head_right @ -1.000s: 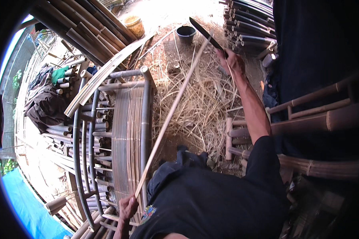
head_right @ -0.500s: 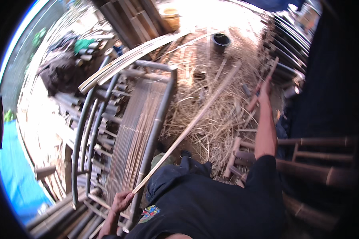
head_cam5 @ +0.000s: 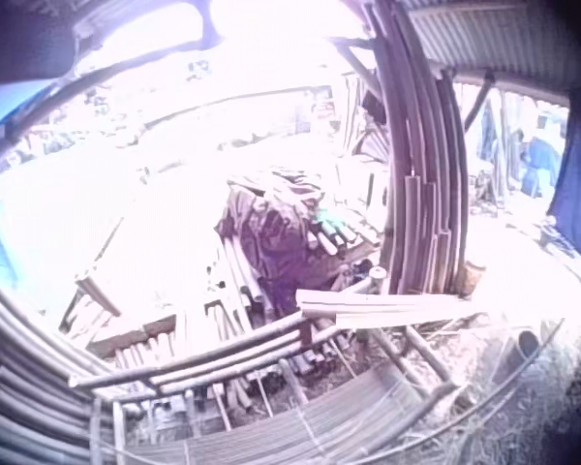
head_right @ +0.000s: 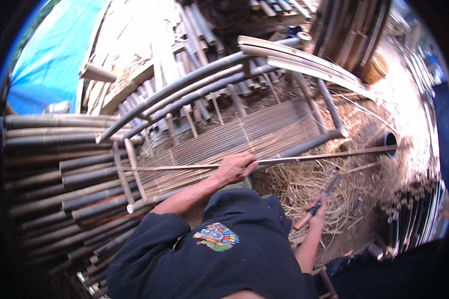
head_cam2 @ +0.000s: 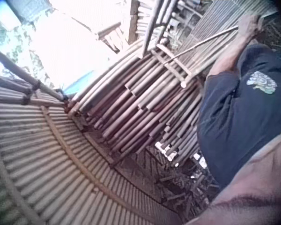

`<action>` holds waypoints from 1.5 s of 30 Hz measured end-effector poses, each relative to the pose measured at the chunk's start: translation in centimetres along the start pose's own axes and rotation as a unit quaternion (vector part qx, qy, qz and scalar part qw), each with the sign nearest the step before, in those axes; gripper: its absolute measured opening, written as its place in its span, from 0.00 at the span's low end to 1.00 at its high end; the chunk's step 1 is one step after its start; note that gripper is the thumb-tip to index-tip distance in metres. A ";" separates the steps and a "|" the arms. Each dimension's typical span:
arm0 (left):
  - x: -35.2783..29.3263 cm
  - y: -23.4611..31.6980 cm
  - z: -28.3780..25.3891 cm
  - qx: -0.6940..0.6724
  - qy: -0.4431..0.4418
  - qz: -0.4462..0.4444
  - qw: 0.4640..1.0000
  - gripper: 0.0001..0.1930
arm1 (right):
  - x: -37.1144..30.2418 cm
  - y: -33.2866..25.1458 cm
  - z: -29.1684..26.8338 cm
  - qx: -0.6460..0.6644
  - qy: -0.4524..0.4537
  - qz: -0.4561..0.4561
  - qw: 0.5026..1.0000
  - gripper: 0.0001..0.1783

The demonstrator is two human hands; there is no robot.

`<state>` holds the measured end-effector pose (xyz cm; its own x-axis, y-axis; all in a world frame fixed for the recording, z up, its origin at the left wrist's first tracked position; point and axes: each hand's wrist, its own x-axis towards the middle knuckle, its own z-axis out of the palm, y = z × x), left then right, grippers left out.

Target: The person uses a knife to shave and split bamboo strips, then weaves them into a mat on a bamboo frame. The person repeatedly inserts the strips into the weave and adjusts them with their hands.

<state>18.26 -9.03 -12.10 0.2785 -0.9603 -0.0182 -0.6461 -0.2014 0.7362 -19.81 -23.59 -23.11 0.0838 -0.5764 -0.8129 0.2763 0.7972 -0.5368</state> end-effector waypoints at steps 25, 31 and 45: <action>-5.2 -22.6 -5.5 0.088 0.144 -0.185 0.968 0.20 | -2.9 -6.9 34.9 -0.168 -0.253 -0.200 0.931 0.24; -5.7 -23.1 -6.8 0.096 0.119 -0.219 0.964 0.22 | -2.7 -5.9 35.9 -0.191 -0.266 -0.177 0.928 0.25; 9.6 -18.0 -3.9 -0.064 -0.107 -0.181 0.976 0.23 | 5.2 -2.0 38.2 -0.149 -0.193 -0.106 0.964 0.23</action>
<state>35.34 -13.82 -22.88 0.3085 -0.8524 -0.4223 -0.4346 -0.5212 0.7345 16.63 -35.06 -17.59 0.4207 -0.7102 -0.5645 0.0439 0.6374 -0.7693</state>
